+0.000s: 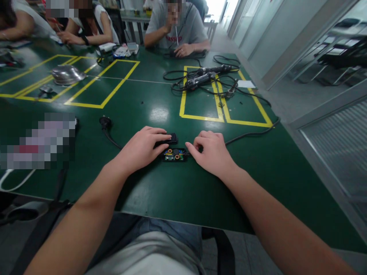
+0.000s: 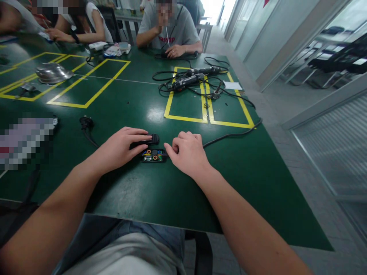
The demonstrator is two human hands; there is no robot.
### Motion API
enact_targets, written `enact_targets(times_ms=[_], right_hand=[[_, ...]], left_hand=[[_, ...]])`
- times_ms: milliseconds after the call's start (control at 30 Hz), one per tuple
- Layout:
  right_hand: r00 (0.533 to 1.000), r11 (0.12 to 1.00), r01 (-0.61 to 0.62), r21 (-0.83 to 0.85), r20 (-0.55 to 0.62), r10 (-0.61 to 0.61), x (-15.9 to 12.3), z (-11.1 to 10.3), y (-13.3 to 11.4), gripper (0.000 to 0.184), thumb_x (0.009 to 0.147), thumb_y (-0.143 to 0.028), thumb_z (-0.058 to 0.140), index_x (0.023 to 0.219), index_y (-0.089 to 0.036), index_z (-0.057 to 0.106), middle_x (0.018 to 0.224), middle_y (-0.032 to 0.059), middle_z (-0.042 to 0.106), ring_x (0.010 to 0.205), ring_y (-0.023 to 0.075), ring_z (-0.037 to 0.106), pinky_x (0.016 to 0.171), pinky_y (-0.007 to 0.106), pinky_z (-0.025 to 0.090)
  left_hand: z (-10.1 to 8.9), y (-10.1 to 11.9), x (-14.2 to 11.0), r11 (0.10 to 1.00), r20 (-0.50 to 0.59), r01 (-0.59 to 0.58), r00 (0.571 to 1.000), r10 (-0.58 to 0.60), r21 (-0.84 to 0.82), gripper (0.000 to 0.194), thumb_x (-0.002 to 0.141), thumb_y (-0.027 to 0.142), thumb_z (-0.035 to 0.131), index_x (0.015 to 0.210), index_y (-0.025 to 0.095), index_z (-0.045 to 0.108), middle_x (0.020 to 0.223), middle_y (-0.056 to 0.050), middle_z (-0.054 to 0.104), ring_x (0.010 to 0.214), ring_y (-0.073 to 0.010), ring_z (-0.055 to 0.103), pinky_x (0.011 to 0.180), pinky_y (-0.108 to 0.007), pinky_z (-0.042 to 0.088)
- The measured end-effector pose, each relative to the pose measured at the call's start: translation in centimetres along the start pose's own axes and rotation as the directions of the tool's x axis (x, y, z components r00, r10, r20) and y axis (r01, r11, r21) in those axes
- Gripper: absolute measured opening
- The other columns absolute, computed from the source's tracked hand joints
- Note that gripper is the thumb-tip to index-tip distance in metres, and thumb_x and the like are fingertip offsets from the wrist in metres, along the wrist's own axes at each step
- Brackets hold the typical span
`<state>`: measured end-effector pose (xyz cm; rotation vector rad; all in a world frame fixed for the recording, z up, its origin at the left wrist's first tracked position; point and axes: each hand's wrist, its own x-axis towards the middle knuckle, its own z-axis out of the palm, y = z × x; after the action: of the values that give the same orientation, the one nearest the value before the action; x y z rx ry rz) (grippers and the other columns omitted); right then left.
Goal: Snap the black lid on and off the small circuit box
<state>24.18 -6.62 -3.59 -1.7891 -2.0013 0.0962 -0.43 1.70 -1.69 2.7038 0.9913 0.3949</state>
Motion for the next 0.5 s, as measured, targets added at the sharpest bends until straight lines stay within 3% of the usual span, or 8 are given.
enact_targets(times_ms=[133,233,367,500], right_hand=[[1.000,1.000,0.005,0.027,0.003,-0.005,0.0,0.0,0.0,0.041,0.104,-0.035,0.062,0.066,-0.021,0.059,0.080,0.0036,0.062,0.083,0.0213,0.056,0.085,0.040,0.032],[1.000,0.999,0.002,0.034,0.013,-0.002,-0.1,0.2,0.1,0.042,0.103,-0.034,0.065,0.063,-0.021,0.056,0.078,0.0028,0.061,0.082,0.0208,0.056,0.085,0.040,0.032],[0.994,0.999,-0.016,0.035,-0.106,0.020,-0.2,-0.1,-0.1,0.039,0.102,-0.034,0.063,0.065,-0.022,0.057,0.079,0.0040,0.061,0.082,0.0217,0.058,0.085,0.040,0.036],[0.985,0.998,-0.042,0.057,-0.165,0.050,-0.3,-0.4,-0.3,0.039,0.102,-0.033,0.058,0.065,-0.022,0.056,0.077,0.0043,0.061,0.078,0.0213,0.058,0.083,0.041,0.039]], left_hand=[[-0.3,-0.3,0.0,0.989,-0.010,0.138,0.990,-0.138,0.045,0.037,0.103,0.028,0.064,0.137,0.024,0.080,0.142,-0.010,0.077,0.127,-0.0346,0.071,0.111,-0.054,0.057],[-0.8,0.2,-0.1,0.986,-0.012,0.160,0.987,-0.160,0.045,0.038,0.101,0.024,0.065,0.136,0.023,0.079,0.139,-0.010,0.079,0.125,-0.0342,0.071,0.111,-0.054,0.056],[-1.7,1.6,-0.6,0.990,-0.079,0.006,0.997,-0.017,-0.144,0.046,0.099,0.024,0.065,0.144,0.021,0.073,0.138,-0.010,0.078,0.127,-0.0296,0.070,0.114,-0.048,0.054],[-2.2,2.6,-1.0,0.963,0.044,-0.083,0.994,0.098,-0.256,0.048,0.094,0.024,0.071,0.142,0.025,0.074,0.130,-0.008,0.080,0.120,-0.0270,0.071,0.107,-0.042,0.057]])
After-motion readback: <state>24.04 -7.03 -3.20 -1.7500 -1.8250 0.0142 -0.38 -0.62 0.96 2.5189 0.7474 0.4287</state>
